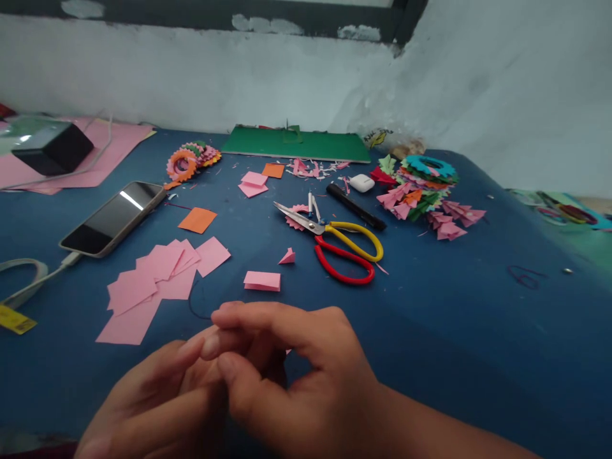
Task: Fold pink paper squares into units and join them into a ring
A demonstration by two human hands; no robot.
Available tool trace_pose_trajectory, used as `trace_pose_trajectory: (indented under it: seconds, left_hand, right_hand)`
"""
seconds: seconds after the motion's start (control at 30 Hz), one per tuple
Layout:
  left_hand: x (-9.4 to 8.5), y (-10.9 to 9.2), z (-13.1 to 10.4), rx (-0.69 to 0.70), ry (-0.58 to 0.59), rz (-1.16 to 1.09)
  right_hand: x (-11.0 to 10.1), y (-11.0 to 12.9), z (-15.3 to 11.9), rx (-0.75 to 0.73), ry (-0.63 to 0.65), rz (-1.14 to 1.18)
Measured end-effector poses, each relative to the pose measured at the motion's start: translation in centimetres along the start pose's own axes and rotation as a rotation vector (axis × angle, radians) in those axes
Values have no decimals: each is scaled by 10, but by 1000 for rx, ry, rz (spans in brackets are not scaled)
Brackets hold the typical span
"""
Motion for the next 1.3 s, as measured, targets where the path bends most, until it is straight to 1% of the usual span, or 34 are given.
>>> trace_pose_trajectory:
  seconds: [0.07, 0.13, 0.3, 0.37, 0.5, 0.67, 0.73, 0.8, 0.9, 0.97, 1.1, 1.2, 1.3]
  left_hand:
    - [6, 5, 1, -47, 97, -79]
    - [9, 7, 1, -71, 145, -144]
    - [4, 8, 0, -71, 101, -160]
    - [4, 7, 0, -61, 110, -159]
    - [10, 5, -1, -50, 164, -157]
    - [9, 2, -1, 18, 112, -147]
    - [10, 1, -1, 38, 108, -133]
    - [11, 1, -2, 37, 131, -105]
    - [14, 3, -3, 0, 172, -62]
    - [13, 3, -3, -22, 165, -47]
    - [14, 4, -1, -54, 154, -30]
    - [12, 3, 1, -52, 126, -27]
    - [11, 4, 0, -46, 128, -38]
  right_hand:
    - [0, -3, 0, 22, 1, -1]
    - [0, -6, 1, 34, 1, 4]
    - [-2, -5, 4, 20, -26, -31]
    - [-4, -5, 4, 22, -29, -47]
    - [-1, -5, 2, 26, 14, -31]
    - [2, -5, 2, 20, 45, 13]
    - [1, -4, 5, 22, 40, -17]
    - [-2, 0, 9, -3, 15, -80]
    - [-6, 11, 12, -85, -25, -208]
    - [-6, 14, 12, -120, -31, -274]
    - [-6, 13, 8, -136, -75, -313]
    - [-5, 10, 7, -129, -70, -323]
    - [-5, 11, 8, -139, -68, -344]
Point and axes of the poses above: each hand's wrist, its own z-axis towards the middle knuckle, its own x-axis out of the palm, y = z × x, the point moved 9 cm from there along z, towards the middle knuckle
